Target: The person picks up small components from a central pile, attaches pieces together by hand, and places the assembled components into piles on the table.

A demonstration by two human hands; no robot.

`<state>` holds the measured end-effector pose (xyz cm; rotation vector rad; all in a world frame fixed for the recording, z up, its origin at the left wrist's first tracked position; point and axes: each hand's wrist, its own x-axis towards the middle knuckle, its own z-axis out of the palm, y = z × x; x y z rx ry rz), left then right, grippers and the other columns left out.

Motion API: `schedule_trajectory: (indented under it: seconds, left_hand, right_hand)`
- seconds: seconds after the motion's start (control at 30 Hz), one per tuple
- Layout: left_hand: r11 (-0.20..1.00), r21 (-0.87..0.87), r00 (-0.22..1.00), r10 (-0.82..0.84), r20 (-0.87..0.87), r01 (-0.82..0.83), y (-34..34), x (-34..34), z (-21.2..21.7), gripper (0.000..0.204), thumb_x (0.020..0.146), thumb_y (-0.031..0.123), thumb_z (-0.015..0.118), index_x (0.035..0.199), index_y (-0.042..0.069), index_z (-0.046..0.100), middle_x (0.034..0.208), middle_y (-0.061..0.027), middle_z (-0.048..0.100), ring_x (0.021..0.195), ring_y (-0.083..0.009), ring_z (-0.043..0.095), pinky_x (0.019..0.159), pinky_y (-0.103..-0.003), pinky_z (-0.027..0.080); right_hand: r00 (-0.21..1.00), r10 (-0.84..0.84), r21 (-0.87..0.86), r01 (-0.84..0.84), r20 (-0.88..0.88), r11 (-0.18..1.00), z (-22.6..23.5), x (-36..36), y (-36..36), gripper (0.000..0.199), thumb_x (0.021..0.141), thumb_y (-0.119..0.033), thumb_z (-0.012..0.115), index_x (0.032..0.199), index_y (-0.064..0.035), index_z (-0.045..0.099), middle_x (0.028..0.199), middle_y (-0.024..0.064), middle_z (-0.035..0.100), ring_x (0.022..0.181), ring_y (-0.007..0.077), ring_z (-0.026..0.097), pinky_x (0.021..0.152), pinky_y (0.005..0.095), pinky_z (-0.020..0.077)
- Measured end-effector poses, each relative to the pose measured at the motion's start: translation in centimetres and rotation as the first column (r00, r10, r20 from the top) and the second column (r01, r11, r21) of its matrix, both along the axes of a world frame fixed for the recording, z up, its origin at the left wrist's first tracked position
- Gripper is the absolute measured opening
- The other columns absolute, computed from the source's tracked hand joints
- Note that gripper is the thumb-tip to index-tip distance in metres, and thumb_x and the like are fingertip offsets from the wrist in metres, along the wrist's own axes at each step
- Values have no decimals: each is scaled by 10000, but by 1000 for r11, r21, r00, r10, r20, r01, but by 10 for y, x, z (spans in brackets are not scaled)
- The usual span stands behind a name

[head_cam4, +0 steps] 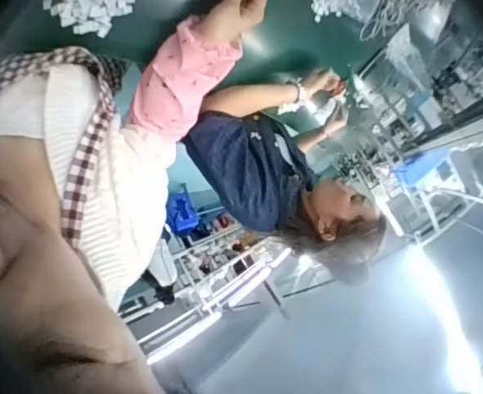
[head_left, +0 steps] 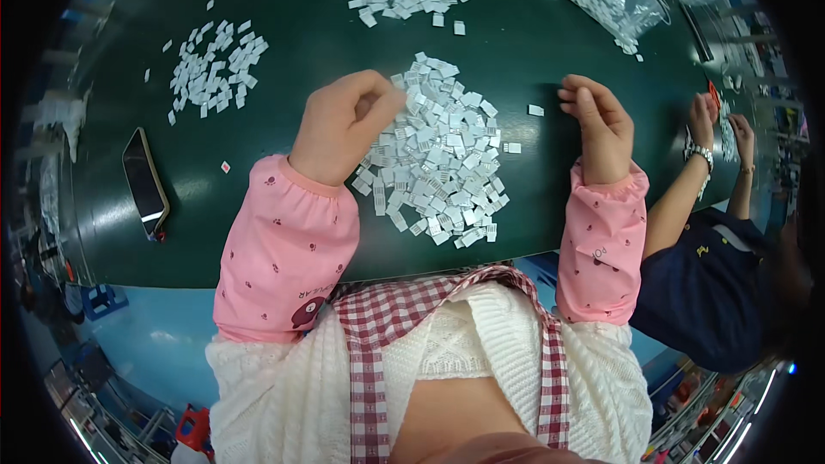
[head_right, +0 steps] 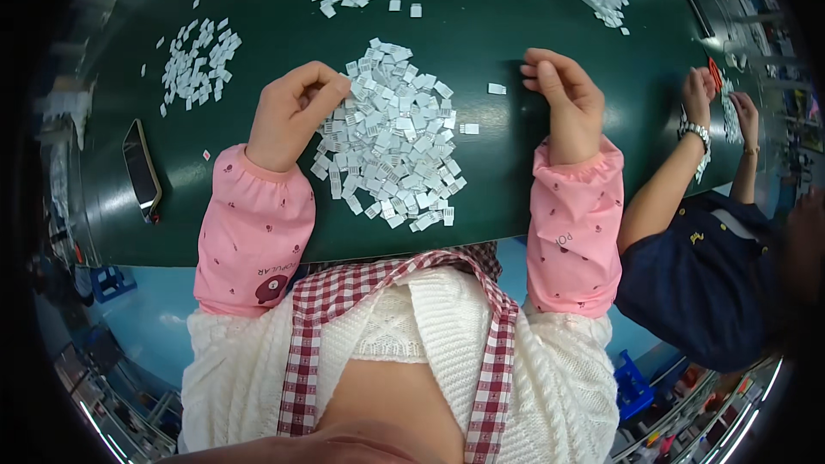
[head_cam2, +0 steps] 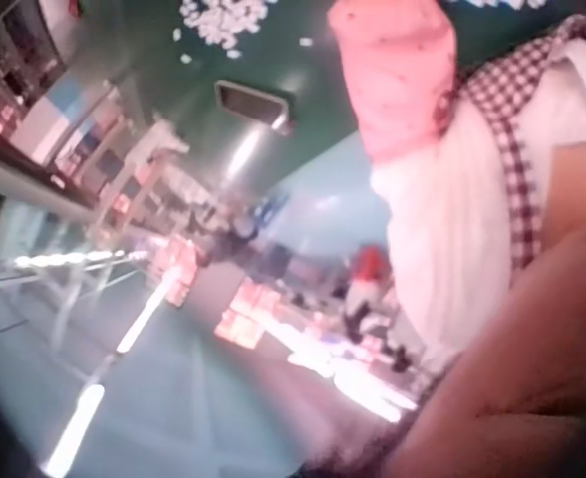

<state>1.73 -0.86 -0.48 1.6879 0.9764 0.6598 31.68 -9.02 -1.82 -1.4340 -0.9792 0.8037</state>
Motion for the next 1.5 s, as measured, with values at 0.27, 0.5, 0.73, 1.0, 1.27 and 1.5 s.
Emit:
schedule_trajectory:
  seconds: [0.27,0.5,0.73,1.0,1.27,1.5]
  left_hand:
    - [952,198,969,213,125,-235,6,4,-18,232,903,158,572,1096,34,608,1003,-37,615,818,-75,542,737,-217,418]
    - [928,364,997,78,10,-76,1,21,-15,349,925,219,521,1229,51,555,1295,-140,519,1212,-270,473,1000,-338,369]
    - [852,523,998,3,-67,32,0,20,-21,357,918,241,535,1207,33,553,1253,-151,536,1190,-303,473,993,-376,372]
    - [925,357,990,-143,13,129,1,16,-17,315,908,215,559,1162,30,579,1217,-140,553,1142,-290,494,965,-351,386]
    - [811,580,992,-1,-130,77,3,22,-22,361,925,301,525,1181,53,574,1278,-129,528,1214,-294,457,1027,-424,306]
    - [857,471,977,-167,-131,210,-1,22,-18,339,922,279,534,1159,42,583,1211,-110,578,1177,-287,493,1017,-403,329]
  right_hand:
    - [995,19,70,-12,-103,997,-8,-38,13,352,978,-253,467,1121,36,608,1097,113,624,1051,182,569,932,279,431]
    - [974,211,65,-216,78,974,-9,-100,22,330,969,-264,474,1079,5,630,1151,121,602,1074,189,547,926,287,404]
    - [962,272,14,-272,-28,962,4,-97,48,241,927,-166,556,1056,25,622,1003,93,640,931,135,583,832,248,446]
    - [650,183,-55,-212,737,976,-3,-63,108,219,782,-38,636,982,-109,687,907,77,618,866,224,594,770,318,477]
    - [531,222,-55,-312,818,949,0,-68,108,222,755,-42,657,938,-159,703,946,36,592,950,238,545,787,349,472]
    - [481,271,-92,-363,834,927,-1,-63,108,211,759,-20,645,956,-95,655,952,57,586,915,261,543,776,345,460]
